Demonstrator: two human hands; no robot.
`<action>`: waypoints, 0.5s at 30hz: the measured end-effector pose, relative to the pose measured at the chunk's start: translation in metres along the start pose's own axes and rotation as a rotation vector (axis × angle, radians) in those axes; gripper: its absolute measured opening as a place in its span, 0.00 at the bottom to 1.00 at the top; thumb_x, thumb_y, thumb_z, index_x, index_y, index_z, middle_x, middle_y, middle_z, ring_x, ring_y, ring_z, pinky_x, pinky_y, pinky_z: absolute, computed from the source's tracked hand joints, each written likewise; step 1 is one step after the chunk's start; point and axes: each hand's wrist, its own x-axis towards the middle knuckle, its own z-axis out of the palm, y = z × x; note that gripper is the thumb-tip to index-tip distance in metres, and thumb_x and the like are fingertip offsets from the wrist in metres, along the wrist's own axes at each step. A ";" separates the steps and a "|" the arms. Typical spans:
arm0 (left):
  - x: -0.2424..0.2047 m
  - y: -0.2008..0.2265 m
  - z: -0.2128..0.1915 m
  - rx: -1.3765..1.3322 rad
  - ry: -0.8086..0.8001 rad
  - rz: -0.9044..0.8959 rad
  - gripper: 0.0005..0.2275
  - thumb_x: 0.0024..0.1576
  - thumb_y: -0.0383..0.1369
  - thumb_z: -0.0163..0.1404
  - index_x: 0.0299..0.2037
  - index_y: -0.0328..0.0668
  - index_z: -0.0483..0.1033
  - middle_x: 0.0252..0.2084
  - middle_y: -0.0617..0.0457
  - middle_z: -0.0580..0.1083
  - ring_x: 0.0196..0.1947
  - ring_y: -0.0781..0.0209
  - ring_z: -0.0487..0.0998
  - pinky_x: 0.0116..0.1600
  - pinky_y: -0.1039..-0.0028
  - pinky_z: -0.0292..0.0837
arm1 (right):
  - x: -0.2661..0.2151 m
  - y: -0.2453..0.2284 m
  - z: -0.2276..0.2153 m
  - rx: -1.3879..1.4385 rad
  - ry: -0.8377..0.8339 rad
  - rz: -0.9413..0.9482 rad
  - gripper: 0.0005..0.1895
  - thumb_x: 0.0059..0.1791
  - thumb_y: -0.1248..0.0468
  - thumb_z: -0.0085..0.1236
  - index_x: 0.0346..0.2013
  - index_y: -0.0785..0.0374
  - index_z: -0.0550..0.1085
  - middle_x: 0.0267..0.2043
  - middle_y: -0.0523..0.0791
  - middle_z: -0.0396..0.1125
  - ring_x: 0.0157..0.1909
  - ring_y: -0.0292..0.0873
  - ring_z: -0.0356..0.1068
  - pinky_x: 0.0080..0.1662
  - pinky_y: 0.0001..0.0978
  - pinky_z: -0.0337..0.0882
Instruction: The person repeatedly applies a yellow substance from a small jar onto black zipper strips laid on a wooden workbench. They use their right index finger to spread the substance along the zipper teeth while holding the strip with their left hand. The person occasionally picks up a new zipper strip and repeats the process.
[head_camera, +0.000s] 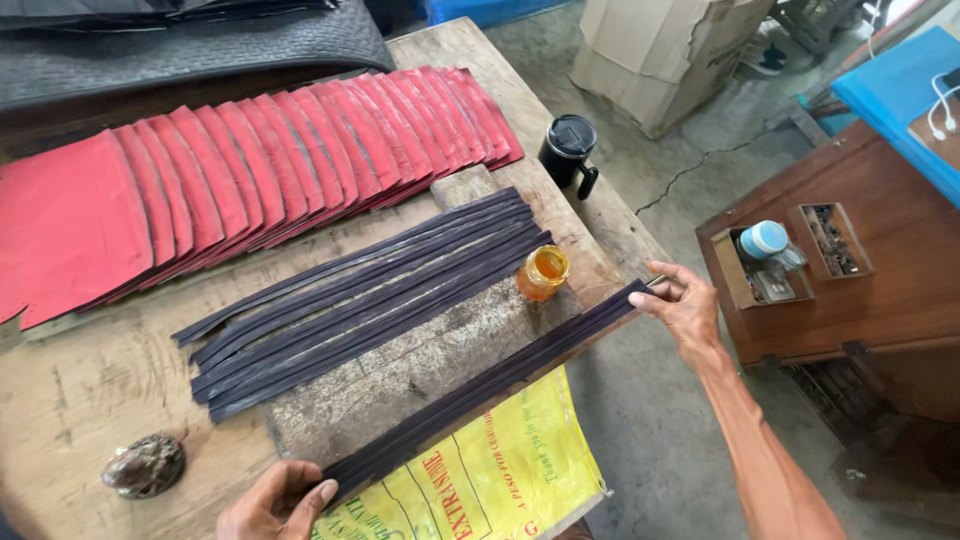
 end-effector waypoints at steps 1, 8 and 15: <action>0.001 -0.002 0.004 0.009 0.040 -0.020 0.10 0.46 0.29 0.68 0.34 0.36 0.83 0.27 0.47 0.83 0.28 0.61 0.86 0.39 0.73 0.83 | 0.001 0.006 -0.001 -0.006 0.016 0.001 0.34 0.39 0.75 0.69 0.60 0.73 0.71 0.34 0.49 0.74 0.32 0.36 0.70 0.34 0.27 0.70; -0.002 -0.005 0.018 0.046 0.096 0.012 0.10 0.44 0.31 0.67 0.33 0.36 0.83 0.25 0.48 0.82 0.25 0.62 0.84 0.36 0.74 0.82 | 0.004 0.037 -0.006 -0.095 0.121 -0.033 0.30 0.40 0.74 0.69 0.57 0.72 0.72 0.36 0.49 0.76 0.36 0.36 0.75 0.37 0.25 0.73; -0.003 0.000 0.018 0.058 0.128 0.018 0.10 0.43 0.32 0.68 0.31 0.36 0.83 0.22 0.50 0.81 0.22 0.64 0.83 0.33 0.75 0.80 | 0.002 0.055 -0.007 0.096 0.173 0.075 0.30 0.40 0.76 0.68 0.57 0.72 0.72 0.36 0.51 0.75 0.34 0.39 0.74 0.35 0.28 0.74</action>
